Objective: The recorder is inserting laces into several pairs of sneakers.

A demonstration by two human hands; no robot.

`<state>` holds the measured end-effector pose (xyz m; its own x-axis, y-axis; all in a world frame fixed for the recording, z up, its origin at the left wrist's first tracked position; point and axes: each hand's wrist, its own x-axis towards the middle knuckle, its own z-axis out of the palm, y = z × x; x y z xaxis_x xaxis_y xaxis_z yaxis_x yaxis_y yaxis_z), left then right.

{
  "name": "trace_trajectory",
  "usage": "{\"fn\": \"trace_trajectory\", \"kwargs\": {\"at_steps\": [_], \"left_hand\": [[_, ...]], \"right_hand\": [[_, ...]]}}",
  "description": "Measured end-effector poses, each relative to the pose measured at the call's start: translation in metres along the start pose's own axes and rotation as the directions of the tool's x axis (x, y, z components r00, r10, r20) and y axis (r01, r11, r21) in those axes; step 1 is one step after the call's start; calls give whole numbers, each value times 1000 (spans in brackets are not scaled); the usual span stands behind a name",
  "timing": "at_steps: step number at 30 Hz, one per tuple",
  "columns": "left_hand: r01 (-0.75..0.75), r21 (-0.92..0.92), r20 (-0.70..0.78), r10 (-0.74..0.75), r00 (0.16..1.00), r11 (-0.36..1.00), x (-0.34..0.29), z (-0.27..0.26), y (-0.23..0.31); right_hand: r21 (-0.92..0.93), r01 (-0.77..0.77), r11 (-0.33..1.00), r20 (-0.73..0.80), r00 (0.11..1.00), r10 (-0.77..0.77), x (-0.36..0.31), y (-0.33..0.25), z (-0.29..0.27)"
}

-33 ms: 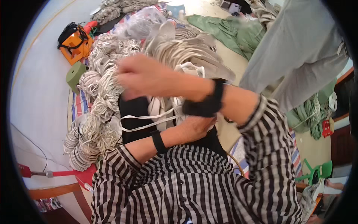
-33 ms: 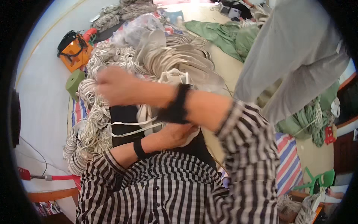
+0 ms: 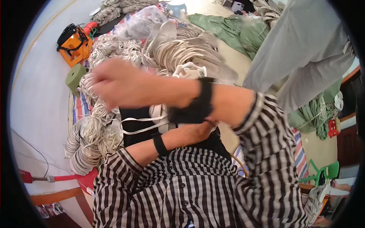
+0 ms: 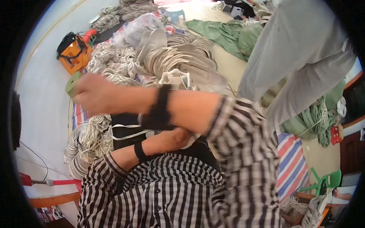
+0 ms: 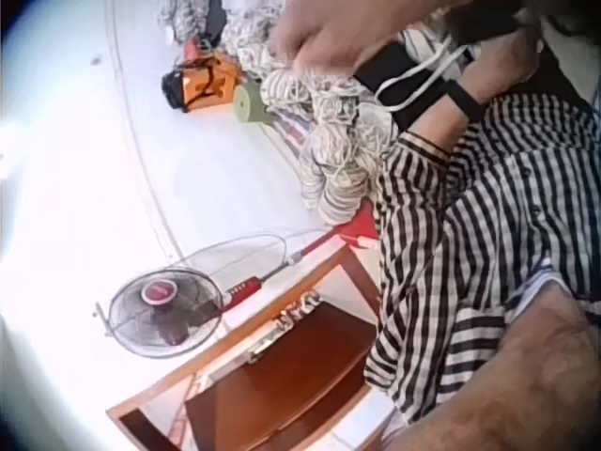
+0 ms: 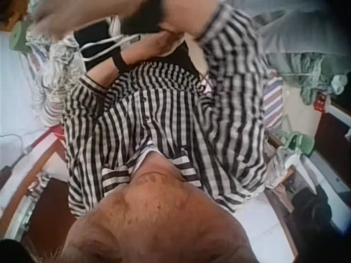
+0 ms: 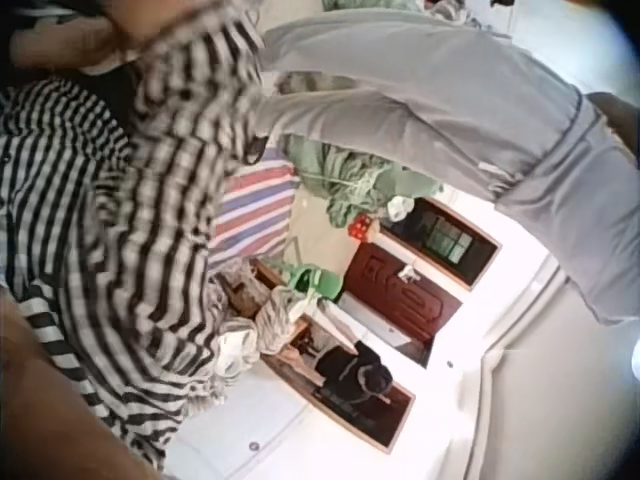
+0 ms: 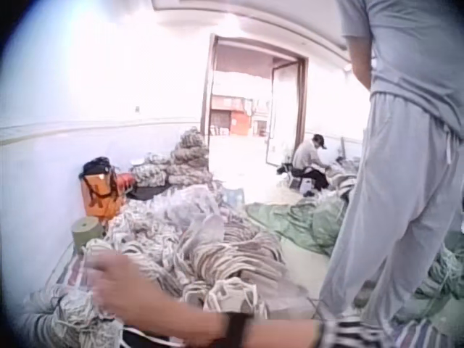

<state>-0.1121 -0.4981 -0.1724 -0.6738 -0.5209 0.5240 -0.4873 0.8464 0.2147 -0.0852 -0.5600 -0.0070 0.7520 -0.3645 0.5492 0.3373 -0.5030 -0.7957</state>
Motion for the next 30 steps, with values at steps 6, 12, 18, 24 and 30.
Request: {"fn": "trace_trajectory", "kwargs": {"at_steps": [6, 12, 18, 24, 30], "left_hand": [[451, -562, 519, -129, 845, 693, 6, -48, 56], [275, -662, 391, 9, 920, 697, 2, -51, 66], [464, -821, 284, -468, 837, 333, 25, -110, 4], [366, -812, -2, -629, 777, 454, 54, -162, -55], [374, -831, -73, -748, 659, 411, 34, -167, -105]], "right_hand": [[77, -34, 996, 226, 974, 15, -2, -27, -16], [132, -449, 884, -300, 832, 467, -153, -63, -115], [32, -661, 749, -573, 602, 556, -246, -84, -164], [-115, -324, 939, -757, 641, 128, -222, -68, -182], [-565, -394, 725, -312, 915, 254, -218, 0, -105]]}}
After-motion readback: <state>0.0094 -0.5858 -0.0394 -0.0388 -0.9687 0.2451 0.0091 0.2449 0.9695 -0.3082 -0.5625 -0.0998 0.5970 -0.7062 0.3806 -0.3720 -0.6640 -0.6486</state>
